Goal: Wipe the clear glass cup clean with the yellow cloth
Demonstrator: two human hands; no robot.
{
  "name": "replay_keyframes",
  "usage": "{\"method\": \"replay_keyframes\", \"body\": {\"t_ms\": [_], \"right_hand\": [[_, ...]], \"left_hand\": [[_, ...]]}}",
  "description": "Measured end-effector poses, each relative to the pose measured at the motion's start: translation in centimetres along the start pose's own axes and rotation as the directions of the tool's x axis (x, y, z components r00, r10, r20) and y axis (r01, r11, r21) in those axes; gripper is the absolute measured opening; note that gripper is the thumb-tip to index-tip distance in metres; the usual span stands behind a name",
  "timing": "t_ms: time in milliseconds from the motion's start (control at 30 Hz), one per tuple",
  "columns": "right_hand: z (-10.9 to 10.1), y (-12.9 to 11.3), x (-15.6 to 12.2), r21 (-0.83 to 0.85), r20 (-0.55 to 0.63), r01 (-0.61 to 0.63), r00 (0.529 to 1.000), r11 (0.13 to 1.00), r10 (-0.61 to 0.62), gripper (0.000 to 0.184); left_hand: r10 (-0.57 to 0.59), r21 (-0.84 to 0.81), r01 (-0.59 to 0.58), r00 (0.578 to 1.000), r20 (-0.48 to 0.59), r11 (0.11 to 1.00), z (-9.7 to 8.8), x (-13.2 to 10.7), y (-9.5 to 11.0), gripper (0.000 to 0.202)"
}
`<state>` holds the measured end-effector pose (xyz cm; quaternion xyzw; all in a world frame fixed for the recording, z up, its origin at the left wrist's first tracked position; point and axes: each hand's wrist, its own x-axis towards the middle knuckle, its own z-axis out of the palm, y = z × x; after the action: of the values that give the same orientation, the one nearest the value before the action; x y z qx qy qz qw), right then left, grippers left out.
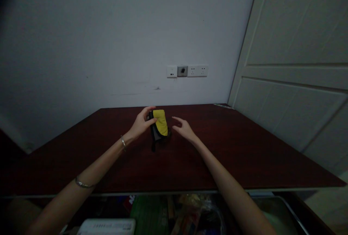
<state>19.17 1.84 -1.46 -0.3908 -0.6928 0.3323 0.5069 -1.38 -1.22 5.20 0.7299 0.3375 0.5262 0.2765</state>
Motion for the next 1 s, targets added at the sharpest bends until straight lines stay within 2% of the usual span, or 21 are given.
{"method": "replay_keyframes", "body": {"t_ms": [67,133,200,300,400,500,567,633,700,800,900,1000], "right_hand": [[-0.1,-1.4,0.5,0.194,-0.004,-0.026,1.0,0.981,0.027,0.042],[0.5,-2.8,0.8,0.292,0.082,-0.109,0.993,0.95,0.089,0.046],[1.4,-3.7,0.8,0.274,0.132,-0.107,0.989,0.956,0.073,0.05],[2.0,-3.8,0.9,0.18,0.084,-0.034,0.996,0.983,0.019,0.049],[0.8,-3.0,1.4,0.118,0.047,-0.01,0.999,0.993,0.005,0.048],[-1.3,-2.1,2.0,0.084,-0.042,-0.014,0.999,0.996,0.017,0.047],[-2.4,-1.8,2.5,0.041,-0.043,-0.011,0.999,0.999,0.013,0.045],[-2.9,-1.6,2.9,0.017,0.009,-0.034,0.999,0.999,0.034,0.042],[-2.7,-1.5,3.4,0.01,0.06,-0.082,0.995,0.997,0.081,0.039],[-1.7,-1.5,4.4,-0.027,0.076,-0.114,0.99,0.993,0.116,0.032],[-0.8,-1.6,5.1,-0.152,0.074,-0.078,0.993,0.985,0.09,0.023],[0.0,-2.0,5.2,-0.28,0.188,0.007,0.981,0.96,0.048,0.023]], "left_hand": [[-0.035,-0.058,0.031,0.997,-0.063,0.998,0.5,0.2,-0.6,0.045],[-0.059,-0.113,0.048,0.993,-0.099,0.992,1.3,0.3,-0.9,0.046],[-0.061,-0.132,0.046,0.992,-0.111,0.99,2.1,0.6,-1.0,0.046],[-0.008,-0.049,0.004,0.996,-0.086,0.999,2.6,0.8,-1.1,0.044],[0.02,0.048,-0.02,1.0,-0.003,0.999,2.0,0.7,-2.2,0.051],[-0.09,0.115,0.081,0.993,0.082,0.99,0.9,0.2,-4.7,0.072],[-0.225,0.139,0.204,0.961,0.163,0.969,0.2,-0.4,-6.7,0.086],[-0.381,0.159,0.35,0.887,0.26,0.923,-0.1,-1.1,-8.3,0.095],[-0.433,0.164,0.4,0.847,0.309,0.901,-0.1,-1.7,-9.4,0.101],[-0.426,0.215,0.372,0.845,0.323,0.903,0.5,-2.2,-9.7,0.103],[-0.385,0.316,0.294,0.879,0.282,0.902,1.2,-2.5,-9.4,0.095],[-0.301,0.391,0.181,0.915,0.27,0.902,1.7,-2.6,-9.0,0.084]]}}
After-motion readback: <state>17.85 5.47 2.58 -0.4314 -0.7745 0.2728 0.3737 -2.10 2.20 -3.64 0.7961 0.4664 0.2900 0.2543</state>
